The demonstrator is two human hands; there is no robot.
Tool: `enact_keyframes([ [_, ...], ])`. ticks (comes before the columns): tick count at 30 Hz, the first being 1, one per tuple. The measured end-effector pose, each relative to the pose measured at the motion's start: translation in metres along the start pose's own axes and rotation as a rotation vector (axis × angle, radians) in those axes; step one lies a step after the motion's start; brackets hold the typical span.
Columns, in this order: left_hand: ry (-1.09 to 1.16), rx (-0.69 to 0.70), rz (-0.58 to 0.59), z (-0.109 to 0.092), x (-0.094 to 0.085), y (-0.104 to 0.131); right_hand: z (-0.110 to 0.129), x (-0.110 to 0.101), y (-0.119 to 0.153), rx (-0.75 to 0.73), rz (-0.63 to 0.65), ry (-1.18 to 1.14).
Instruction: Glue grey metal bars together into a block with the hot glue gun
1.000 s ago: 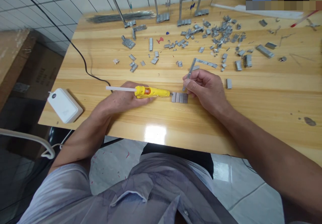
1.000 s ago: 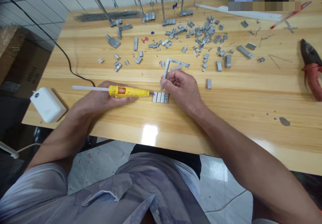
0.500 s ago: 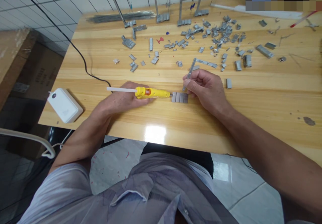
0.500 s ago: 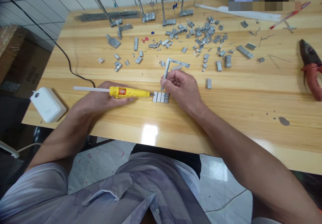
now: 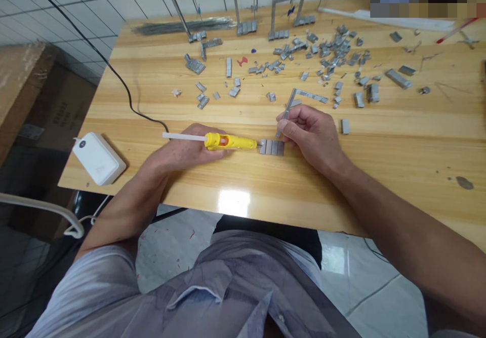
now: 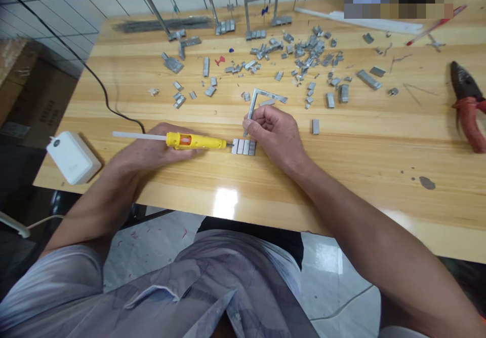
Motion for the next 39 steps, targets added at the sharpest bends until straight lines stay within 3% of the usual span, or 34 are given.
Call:
enact_keyframes([
  [13,-0.012,-0.005,-0.067,0.0015,0.0030,0.0007,0.0002,0.0003,-0.0001,0.010,-0.006,0.016],
  [23,-0.017,0.014,0.002,-0.0034,-0.0016,0.0009,0.0001,0.0003,0.0001,0.002,0.000,0.024],
  [39,-0.031,0.061,-0.047,-0.0012,-0.0005,0.0007,0.0008,0.0002,0.0001,0.003,-0.006,0.044],
])
Point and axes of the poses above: each hand's wrist, its own y-axis away from the middle knuckle, its own x-axis out of the palm, z = x × y, the point moved 3 cm from there along -y, towards the middle knuckle, and after that the axes turned 12 degrees about -y, right-handed, at the moved point
